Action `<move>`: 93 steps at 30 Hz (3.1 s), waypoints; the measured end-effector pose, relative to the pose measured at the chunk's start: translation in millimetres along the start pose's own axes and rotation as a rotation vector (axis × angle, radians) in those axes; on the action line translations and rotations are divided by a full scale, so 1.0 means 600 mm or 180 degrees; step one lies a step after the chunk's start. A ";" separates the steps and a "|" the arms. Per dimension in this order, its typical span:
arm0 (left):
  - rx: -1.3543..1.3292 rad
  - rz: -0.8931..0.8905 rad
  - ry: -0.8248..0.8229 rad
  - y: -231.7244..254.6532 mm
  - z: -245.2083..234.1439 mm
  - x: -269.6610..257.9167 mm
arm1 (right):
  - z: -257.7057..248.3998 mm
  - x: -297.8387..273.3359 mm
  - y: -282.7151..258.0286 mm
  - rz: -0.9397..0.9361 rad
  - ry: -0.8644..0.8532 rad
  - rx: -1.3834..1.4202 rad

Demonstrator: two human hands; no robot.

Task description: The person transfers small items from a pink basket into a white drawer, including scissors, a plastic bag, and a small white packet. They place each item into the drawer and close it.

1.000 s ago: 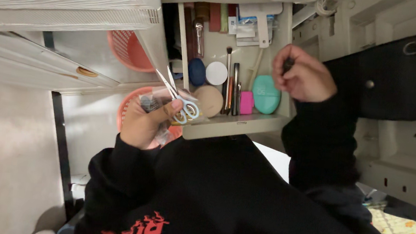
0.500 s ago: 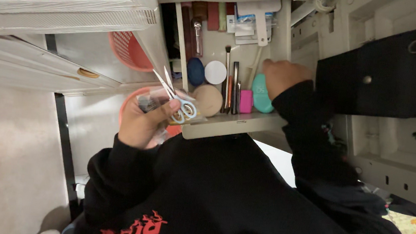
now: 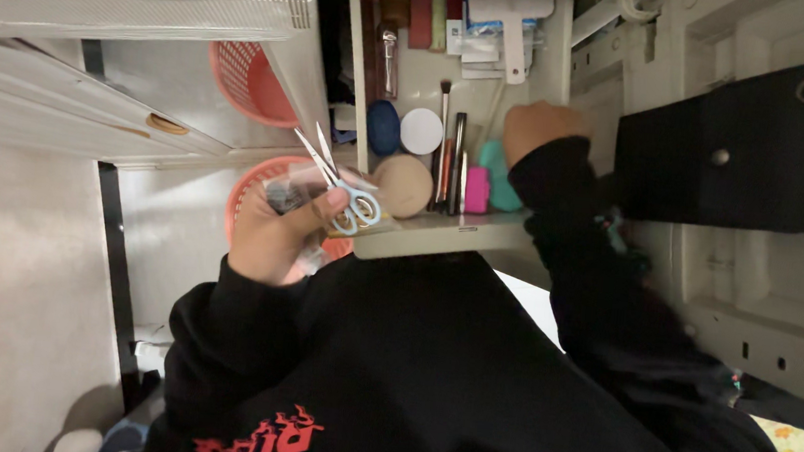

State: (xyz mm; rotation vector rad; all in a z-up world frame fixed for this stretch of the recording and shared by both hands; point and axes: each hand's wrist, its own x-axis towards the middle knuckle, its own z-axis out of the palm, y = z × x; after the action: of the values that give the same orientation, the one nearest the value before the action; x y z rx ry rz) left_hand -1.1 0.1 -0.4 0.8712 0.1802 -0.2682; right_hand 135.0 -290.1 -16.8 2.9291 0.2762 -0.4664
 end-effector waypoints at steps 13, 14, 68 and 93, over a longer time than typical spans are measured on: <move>0.0086 0.0237 -0.0021 0.002 0.001 -0.009 | 0.018 0.005 0.043 -0.1075 -0.0706 0.0726; 0.0120 0.0252 -0.0057 0.001 0.001 -0.014 | 0.011 0.001 0.059 -0.1254 -0.0810 0.0938; 0.1626 0.0638 0.0307 -0.088 0.083 0.149 | -0.005 -0.081 -0.026 -0.0937 0.0088 0.5080; 0.1291 0.0966 0.0899 0.021 0.027 0.050 | -0.077 0.041 -0.004 -0.1581 -0.0669 0.0716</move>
State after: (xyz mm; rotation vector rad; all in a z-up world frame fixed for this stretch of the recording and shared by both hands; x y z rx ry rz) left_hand 31.8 -9.5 11.4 1.3234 0.2572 0.1101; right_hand 171.2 -275.2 18.5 2.9682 0.9886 -0.9180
